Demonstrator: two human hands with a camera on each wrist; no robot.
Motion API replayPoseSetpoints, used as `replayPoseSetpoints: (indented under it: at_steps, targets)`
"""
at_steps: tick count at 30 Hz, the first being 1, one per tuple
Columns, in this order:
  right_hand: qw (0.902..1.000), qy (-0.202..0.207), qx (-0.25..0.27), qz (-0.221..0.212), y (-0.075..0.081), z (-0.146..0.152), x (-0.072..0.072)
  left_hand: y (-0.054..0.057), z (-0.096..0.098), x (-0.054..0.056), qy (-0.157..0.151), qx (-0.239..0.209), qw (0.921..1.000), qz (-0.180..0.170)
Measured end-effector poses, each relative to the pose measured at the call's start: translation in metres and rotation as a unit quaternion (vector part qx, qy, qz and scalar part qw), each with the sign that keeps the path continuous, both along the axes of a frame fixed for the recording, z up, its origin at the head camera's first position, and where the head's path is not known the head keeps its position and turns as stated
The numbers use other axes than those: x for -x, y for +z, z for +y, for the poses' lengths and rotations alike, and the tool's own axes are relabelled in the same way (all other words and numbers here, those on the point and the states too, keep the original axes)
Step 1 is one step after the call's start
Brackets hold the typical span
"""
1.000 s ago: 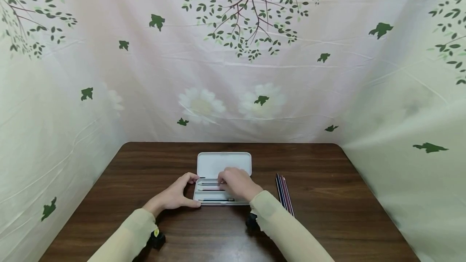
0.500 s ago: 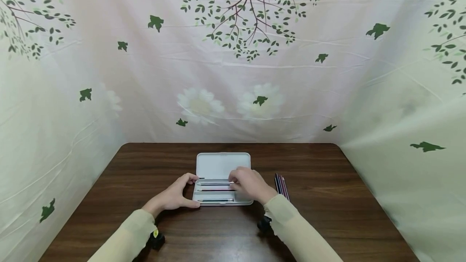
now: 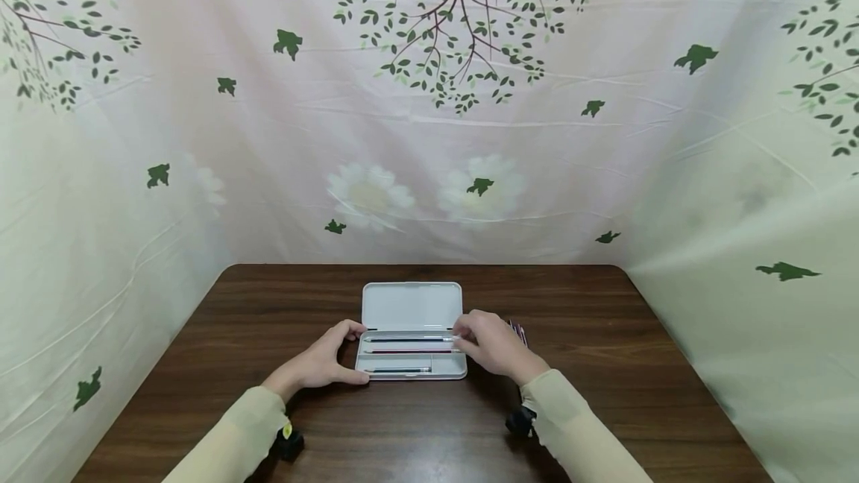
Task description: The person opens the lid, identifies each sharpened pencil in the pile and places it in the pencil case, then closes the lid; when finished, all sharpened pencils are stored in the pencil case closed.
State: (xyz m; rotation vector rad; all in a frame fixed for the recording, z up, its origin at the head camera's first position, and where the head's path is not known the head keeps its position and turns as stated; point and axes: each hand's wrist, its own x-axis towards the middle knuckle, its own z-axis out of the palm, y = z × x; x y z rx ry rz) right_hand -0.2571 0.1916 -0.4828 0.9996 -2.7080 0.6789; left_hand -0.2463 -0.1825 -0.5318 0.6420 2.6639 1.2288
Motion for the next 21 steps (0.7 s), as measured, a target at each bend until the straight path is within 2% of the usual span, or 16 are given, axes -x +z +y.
replayPoseSetpoints:
  at_steps: [7, 15, 21]
  targets:
    - [0.999, -0.037, 0.003, -0.027, 0.003, 0.018, -0.004, -0.001, 0.001, 0.0, 0.003, 0.005, 1.0, 0.002]
    - [0.9972, -0.069, -0.006, -0.027, 0.001, 0.039, -0.009, 0.001, 0.001, 0.001, 0.006, 0.002, 1.0, -0.004]
    - [0.9936, -0.103, -0.017, -0.043, -0.002, 0.055, -0.012, 0.001, 0.001, 0.0, 0.004, 0.008, 1.0, -0.004]
